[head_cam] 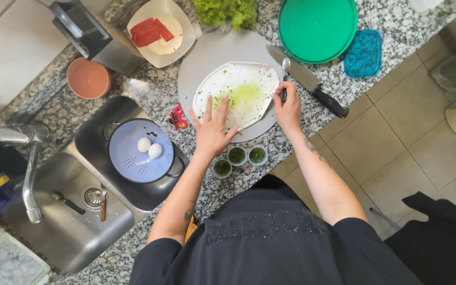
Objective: The person scoops chopped green herbs from a white plate into small plastic containers using a spoon. They then walk to a table to retrieve lids and return to the counter to seal the containers.
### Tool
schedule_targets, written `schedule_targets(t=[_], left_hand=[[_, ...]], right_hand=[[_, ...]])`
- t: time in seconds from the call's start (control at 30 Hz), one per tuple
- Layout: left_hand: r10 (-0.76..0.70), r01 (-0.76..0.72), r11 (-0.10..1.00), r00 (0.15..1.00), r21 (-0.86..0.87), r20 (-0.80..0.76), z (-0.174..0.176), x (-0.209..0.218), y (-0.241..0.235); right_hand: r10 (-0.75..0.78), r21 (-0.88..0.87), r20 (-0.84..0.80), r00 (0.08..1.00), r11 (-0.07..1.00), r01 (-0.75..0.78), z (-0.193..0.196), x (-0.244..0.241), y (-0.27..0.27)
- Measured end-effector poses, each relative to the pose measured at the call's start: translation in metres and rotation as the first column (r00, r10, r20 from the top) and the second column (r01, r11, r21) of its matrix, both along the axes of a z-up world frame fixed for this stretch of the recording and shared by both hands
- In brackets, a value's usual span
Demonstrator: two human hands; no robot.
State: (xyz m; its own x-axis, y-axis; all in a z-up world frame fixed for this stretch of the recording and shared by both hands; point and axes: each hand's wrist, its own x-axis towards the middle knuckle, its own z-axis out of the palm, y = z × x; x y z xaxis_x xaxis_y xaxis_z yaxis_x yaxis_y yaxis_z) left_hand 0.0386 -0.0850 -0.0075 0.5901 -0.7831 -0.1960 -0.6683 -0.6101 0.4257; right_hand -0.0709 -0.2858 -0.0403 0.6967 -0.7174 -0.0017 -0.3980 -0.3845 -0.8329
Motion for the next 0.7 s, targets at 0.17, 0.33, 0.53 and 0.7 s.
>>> schedule_targets(t=[0.17, 0.33, 0.53, 0.7], left_hand=[[0.146, -0.15, 0.988, 0.982, 0.029, 0.119, -0.008, 0.004, 0.028], [0.073, -0.075, 0.997, 0.99, 0.012, 0.123, -0.017, -0.005, 0.013], [0.127, -0.125, 0.992, 0.987, -0.024, 0.101, -0.017, 0.023, 0.009], [-0.094, 0.093, 0.995, 0.99, 0.021, 0.106, -0.038, 0.021, 0.007]], right_hand=[[-0.033, -0.057, 0.015, 0.999, 0.998, 0.034, -0.001, 0.005, 0.001], [-0.03, -0.059, -0.001, 1.0, 0.998, 0.03, -0.002, 0.003, 0.002], [-0.047, -0.044, -0.012, 0.999, 0.998, 0.046, 0.001, 0.004, 0.005], [-0.035, -0.037, -0.014, 0.999, 0.999, 0.035, 0.002, 0.005, 0.003]])
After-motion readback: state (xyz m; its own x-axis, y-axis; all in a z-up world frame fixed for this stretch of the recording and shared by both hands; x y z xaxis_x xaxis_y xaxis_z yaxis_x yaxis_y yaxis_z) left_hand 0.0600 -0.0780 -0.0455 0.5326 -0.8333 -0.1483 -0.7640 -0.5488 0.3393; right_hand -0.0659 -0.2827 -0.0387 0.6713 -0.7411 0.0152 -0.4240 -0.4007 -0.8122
